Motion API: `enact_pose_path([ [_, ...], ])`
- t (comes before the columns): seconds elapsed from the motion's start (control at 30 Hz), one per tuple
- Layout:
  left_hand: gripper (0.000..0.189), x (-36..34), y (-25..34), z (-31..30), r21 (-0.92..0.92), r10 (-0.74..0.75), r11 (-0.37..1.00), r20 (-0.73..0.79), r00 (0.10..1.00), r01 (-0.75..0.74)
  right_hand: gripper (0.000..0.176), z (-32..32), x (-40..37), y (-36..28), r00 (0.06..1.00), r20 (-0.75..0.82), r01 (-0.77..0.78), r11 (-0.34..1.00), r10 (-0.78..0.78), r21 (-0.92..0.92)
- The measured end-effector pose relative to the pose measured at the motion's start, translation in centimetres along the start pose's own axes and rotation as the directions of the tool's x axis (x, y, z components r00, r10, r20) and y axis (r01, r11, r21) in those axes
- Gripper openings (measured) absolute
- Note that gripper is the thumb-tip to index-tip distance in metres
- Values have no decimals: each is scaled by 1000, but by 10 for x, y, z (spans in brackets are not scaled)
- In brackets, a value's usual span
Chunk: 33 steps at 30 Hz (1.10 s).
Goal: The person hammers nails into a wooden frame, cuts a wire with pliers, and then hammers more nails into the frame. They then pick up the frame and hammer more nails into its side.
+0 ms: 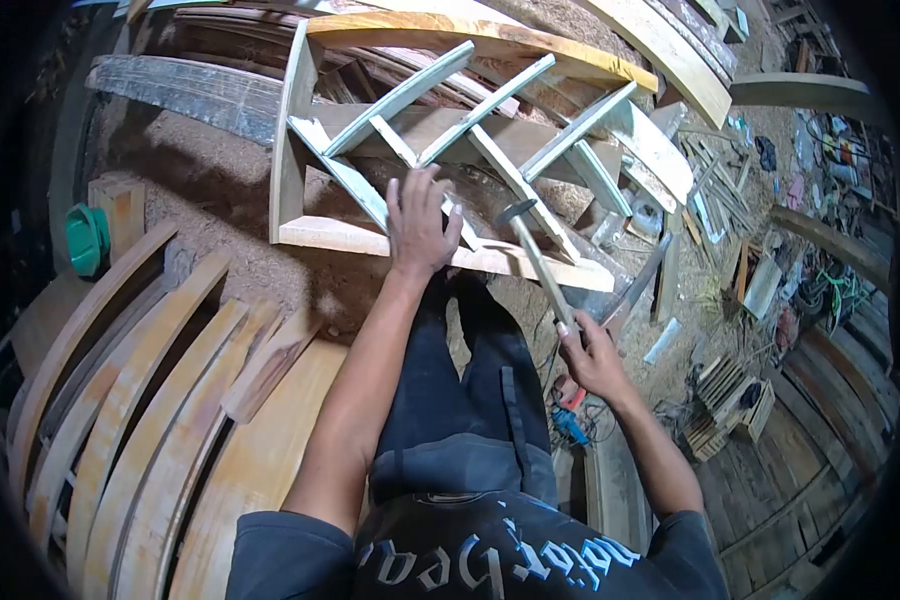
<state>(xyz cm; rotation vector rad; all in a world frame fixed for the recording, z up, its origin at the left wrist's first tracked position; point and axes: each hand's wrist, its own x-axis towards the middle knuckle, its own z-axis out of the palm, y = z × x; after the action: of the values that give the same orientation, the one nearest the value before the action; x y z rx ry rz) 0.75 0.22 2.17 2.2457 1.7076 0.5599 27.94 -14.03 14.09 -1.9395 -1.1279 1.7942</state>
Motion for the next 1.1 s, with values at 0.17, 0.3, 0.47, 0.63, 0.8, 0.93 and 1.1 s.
enact_pose_path([
  [0.17,89,9,20,0,27,-381,923,-74,921,384,22,12,6,5,969,-163,165,977,-186,-132],
  [0.3,101,2,19,15,97,-445,885,-110,889,455,24,19,12,4,937,-260,197,967,-234,-160],
  [0.47,99,-2,27,20,148,-629,759,-85,773,634,27,15,17,3,970,-163,174,982,-183,-68],
  [0.63,86,-4,25,28,42,-608,785,-140,782,618,32,-9,24,3,993,-31,111,989,-115,-101],
  [0.8,84,-4,21,32,32,-575,806,-191,795,591,32,-28,35,-24,992,-50,118,992,-119,-37],
  [0.93,85,-3,25,28,16,-587,800,-180,789,599,30,-19,33,-18,987,-122,99,993,-107,-72],
  [1.1,93,-2,26,26,79,-567,806,-183,803,587,30,-18,32,-12,990,-23,139,986,-142,-95],
])
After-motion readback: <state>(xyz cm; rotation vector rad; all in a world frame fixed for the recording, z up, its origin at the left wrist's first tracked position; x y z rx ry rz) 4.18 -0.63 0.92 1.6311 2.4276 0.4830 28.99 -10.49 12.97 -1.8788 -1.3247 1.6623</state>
